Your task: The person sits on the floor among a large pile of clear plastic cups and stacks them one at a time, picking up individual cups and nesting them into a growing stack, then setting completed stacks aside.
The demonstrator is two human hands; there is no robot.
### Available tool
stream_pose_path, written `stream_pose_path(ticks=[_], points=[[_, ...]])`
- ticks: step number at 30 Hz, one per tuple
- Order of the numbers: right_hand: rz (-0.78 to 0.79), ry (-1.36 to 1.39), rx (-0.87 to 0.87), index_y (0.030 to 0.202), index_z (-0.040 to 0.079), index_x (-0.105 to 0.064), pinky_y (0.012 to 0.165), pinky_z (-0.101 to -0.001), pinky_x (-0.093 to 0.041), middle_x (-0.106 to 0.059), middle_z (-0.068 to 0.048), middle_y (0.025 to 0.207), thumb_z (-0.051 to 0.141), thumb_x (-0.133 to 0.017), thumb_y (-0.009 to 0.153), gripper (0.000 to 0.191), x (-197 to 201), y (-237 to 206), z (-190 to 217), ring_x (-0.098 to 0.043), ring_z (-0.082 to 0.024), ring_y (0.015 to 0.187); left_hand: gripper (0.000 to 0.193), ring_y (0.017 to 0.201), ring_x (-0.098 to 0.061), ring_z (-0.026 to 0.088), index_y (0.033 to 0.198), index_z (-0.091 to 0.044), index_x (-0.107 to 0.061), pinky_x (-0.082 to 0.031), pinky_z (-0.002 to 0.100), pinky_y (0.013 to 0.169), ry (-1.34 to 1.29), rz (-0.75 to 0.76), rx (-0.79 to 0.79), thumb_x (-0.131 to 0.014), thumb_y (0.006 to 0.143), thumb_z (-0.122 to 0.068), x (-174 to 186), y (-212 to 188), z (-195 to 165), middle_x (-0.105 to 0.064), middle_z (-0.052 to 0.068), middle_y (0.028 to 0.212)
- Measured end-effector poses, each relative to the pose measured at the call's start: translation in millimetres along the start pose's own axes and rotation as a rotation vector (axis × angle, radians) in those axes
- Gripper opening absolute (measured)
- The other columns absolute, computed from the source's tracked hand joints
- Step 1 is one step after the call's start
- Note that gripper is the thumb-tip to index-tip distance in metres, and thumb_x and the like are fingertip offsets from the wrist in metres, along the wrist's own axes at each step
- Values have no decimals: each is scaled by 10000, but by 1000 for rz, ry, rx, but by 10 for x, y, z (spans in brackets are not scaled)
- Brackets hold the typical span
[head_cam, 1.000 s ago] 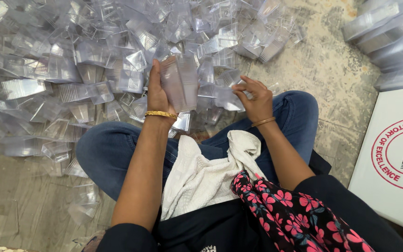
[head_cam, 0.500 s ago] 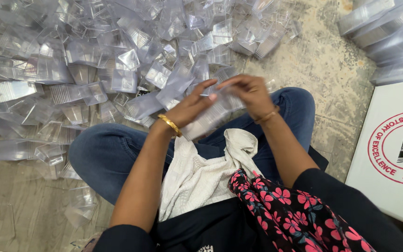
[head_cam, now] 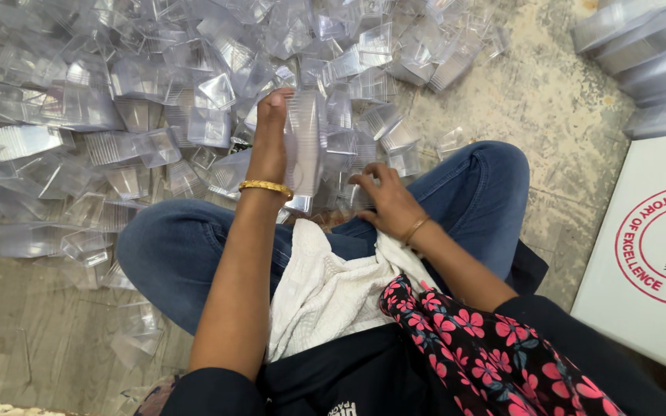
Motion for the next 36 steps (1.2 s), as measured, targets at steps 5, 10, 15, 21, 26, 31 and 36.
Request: stream_pose_path(ticks=[5, 10, 15, 21, 26, 31, 36], points=[[-57, 180, -536, 1294, 186, -683, 859, -379, -580, -700, -94, 1149, 191, -695, 1027, 268, -11, 150, -441, -708, -230, 955, 561, 1279, -493, 236, 1325, -119, -577, -366, 361, 1114, 49, 25, 50, -507, 994, -567, 40, 123, 219, -566, 95, 1369], [-331, 993, -281, 1219, 82, -680, 921, -317, -579, -723, -68, 1135, 77, -659, 1033, 186, 564, 524, -677, -701, -151, 1050, 625, 1356, -500, 244, 1452, -109, -494, -362, 352, 1155, 373, 422, 22, -462, 1028, -566, -176, 56, 273, -529, 114, 1483], [45, 768, -156, 1117, 45, -643, 877, -316, -553, -652, -73, 1131, 51, -769, 905, 246, 528, 726, -349, -633, -145, 1057, 765, 1575, -178, 269, 1655, -137, -196, -188, 390, 1240, 432, 679, -32, -494, 1067, -525, -385, -167, 247, -224, 145, 1713], [-147, 1097, -313, 1119, 70, -611, 914, -297, -567, -677, -39, 1076, 92, -797, 881, 302, 370, 588, -660, -662, -129, 1014, 618, 1523, -386, 242, 1601, -157, -410, -285, 364, 1235, 294, 733, -6, -484, 1085, -490, -475, -191, 220, -462, 155, 1634], [-166, 330, -616, 1023, 64, -699, 820, -373, -586, -762, -81, 923, 233, -752, 926, 202, 170, 199, -1015, -738, -223, 891, 480, 1038, -566, 143, 1444, -170, -541, -466, 300, 907, 321, 554, 125, -531, 1045, -437, -374, -136, 213, -642, 96, 1160], [178, -372, -554, 1048, 141, -778, 829, -452, -550, -751, -161, 941, 273, -762, 864, 227, -42, 143, -997, -717, -348, 885, 426, 863, -537, 76, 1400, -161, -546, -465, 254, 771, 295, 592, 67, -570, 1050, -403, -410, -182, 105, -633, 23, 996], [-228, 328, -709, 1144, 70, -729, 848, -290, -567, -794, -72, 1004, 101, -593, 977, 218, 459, 99, -1180, -760, -155, 943, 440, 809, -574, 82, 1366, -187, -556, -466, 257, 733, 388, 486, 152, -582, 998, -425, -350, -202, 48, -664, 20, 910]])
Point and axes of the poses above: each hand's wrist, its own y-axis towards the middle knuckle, its own x-axis out of the back of the hand, z = x × y, the point moved 4 cm from there along y, towards the middle knuckle
